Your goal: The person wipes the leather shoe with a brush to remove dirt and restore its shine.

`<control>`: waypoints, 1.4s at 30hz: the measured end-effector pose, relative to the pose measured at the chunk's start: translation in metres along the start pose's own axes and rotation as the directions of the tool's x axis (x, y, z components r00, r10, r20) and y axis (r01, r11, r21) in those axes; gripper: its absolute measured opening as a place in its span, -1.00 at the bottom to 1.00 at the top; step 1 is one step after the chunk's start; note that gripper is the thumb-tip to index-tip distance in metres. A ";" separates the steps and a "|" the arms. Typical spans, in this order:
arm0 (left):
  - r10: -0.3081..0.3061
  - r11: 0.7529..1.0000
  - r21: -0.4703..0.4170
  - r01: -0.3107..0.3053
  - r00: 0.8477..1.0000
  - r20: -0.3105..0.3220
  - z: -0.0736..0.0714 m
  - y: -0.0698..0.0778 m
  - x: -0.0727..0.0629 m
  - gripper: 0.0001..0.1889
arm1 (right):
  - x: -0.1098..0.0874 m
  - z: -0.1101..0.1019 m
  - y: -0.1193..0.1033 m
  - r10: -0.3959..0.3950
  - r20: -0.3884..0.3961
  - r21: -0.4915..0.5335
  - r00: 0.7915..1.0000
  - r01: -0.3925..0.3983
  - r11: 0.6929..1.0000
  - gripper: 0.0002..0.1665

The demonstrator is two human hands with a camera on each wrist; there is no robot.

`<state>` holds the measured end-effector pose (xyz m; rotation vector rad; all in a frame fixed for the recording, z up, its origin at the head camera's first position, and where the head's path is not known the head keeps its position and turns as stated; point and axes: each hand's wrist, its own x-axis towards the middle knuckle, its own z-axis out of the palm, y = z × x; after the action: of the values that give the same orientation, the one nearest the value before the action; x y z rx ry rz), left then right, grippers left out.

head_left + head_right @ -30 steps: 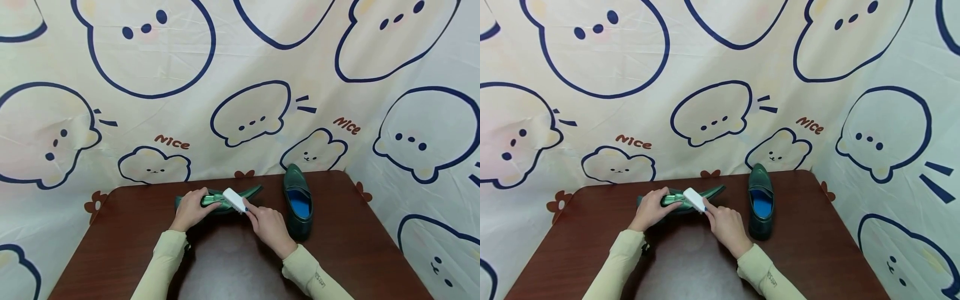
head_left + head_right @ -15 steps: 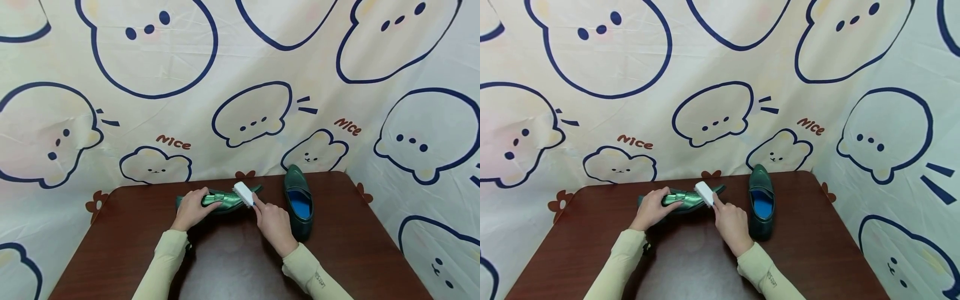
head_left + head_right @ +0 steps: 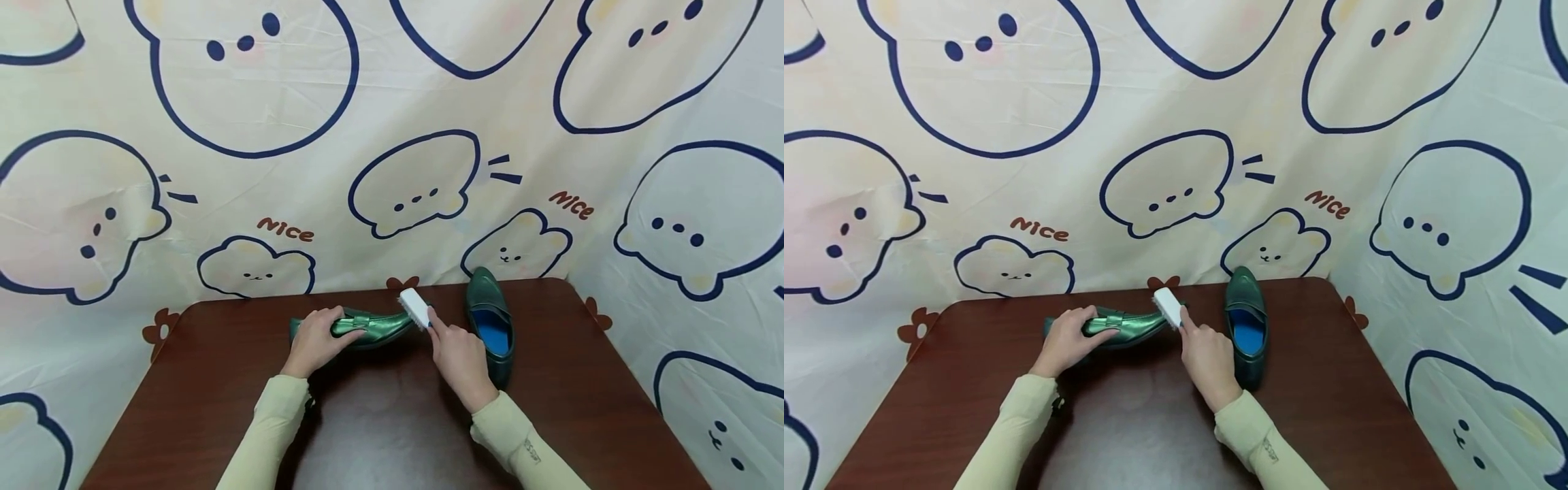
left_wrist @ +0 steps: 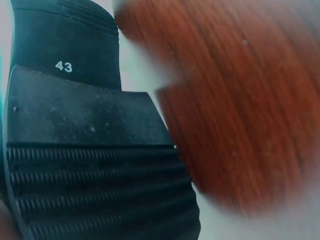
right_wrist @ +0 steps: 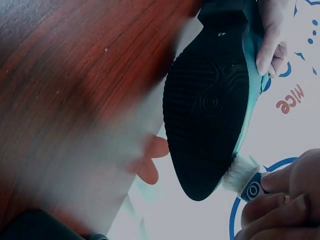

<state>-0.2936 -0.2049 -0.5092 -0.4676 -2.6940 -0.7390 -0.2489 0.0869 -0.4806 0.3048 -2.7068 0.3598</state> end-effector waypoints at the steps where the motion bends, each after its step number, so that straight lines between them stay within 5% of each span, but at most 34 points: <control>1: 0.002 1.000 -0.003 -0.002 1.000 -0.001 0.000 0.000 0.001 -0.51 | 0.000 0.000 0.000 0.000 -0.004 -0.001 1.000 0.000 1.000 -0.47; 7: 0.013 0.999 -0.051 -0.013 1.000 -0.001 -0.002 -0.001 0.004 -0.49 | 0.002 -0.002 -0.003 -0.023 -0.015 0.010 1.000 0.023 1.000 -0.47; 19: -0.036 0.995 -0.083 0.049 0.987 0.158 -0.036 -0.028 -0.005 -0.42 | -0.013 0.005 -0.024 -0.101 0.084 0.216 0.991 0.081 0.973 -0.45; 29: -0.025 1.000 0.021 0.024 0.998 0.064 -0.030 -0.041 -0.009 -0.53 | -0.014 0.016 -0.055 -0.227 0.033 0.128 0.973 0.221 0.967 -0.48; 42: 0.056 0.996 0.073 -0.055 0.998 -0.017 -0.026 -0.042 -0.010 -0.50 | -0.002 0.006 -0.025 -0.033 0.004 0.050 0.999 0.033 0.998 -0.51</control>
<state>-0.2962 -0.2554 -0.5101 -0.5123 -2.6686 -0.6248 -0.2432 0.0624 -0.4813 0.3642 -2.6970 0.4186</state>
